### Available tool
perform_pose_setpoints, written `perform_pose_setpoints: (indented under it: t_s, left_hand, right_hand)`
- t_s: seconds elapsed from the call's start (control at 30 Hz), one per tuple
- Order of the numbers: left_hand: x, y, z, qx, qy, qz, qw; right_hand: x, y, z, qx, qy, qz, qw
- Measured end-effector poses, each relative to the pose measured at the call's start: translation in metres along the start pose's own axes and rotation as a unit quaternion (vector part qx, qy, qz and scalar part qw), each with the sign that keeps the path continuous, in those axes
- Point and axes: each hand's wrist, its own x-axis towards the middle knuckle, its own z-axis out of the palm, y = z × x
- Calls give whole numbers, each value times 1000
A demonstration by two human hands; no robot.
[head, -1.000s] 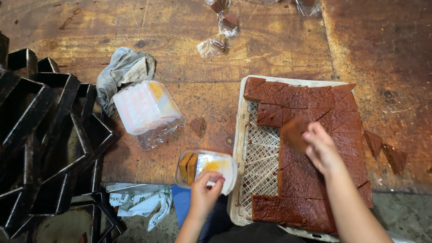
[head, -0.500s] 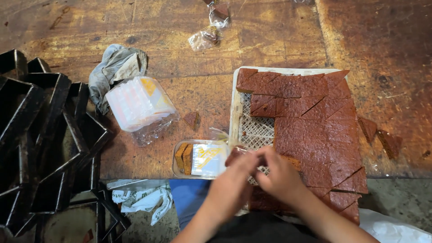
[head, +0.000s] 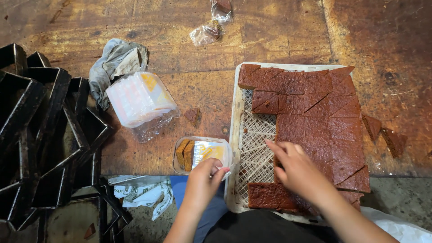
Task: Wrapping triangular cake pieces in plastic film and placing them into a container.
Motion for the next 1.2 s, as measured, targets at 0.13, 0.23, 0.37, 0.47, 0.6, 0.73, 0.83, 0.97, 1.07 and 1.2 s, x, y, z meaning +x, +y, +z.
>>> perform_pose_setpoints:
  t_s: [0.13,0.23,0.37,0.47,0.6,0.73,0.83,0.97,1.07,1.2]
  left_hand:
    - [1,0,-11,-65,-92,-166,980]
    - [8,14,-9,-99,-48,-165,980]
    - [17,57,-8,-68,-91,-66,991]
    - [12,73,-4,-41,-82,43,995]
    - [-6,94,-7,-101,-186,198,957]
    - [4,26,6,-119,-142,74,980]
    - [14,11,5,-2,-50,-30,998]
    - [14,16,0,40,-172,-82,981]
    - [14,7,-3,29,-72,-43,996]
    - [6,3,-11,-58,-5,-135,989]
  right_hand:
    - [3,35,-7,-109,-27,67,991]
    - [-12,12,-18,187,108,-59,975]
    - [-10,-26,14,245,151,-348,892]
    - [7,-27,34,213,121,-260,934]
    - [18,-19,7,65,46,-20,997]
    - [5,-5,-30,303,-12,24,953]
    - [-10,-2,-25,55,334,-165,927]
    - [-4,-1,47,-26,-85,-297,951]
    - [3,9,65,-95,-162,-301,935]
    - [2,18,27,157,-22,-102,982]
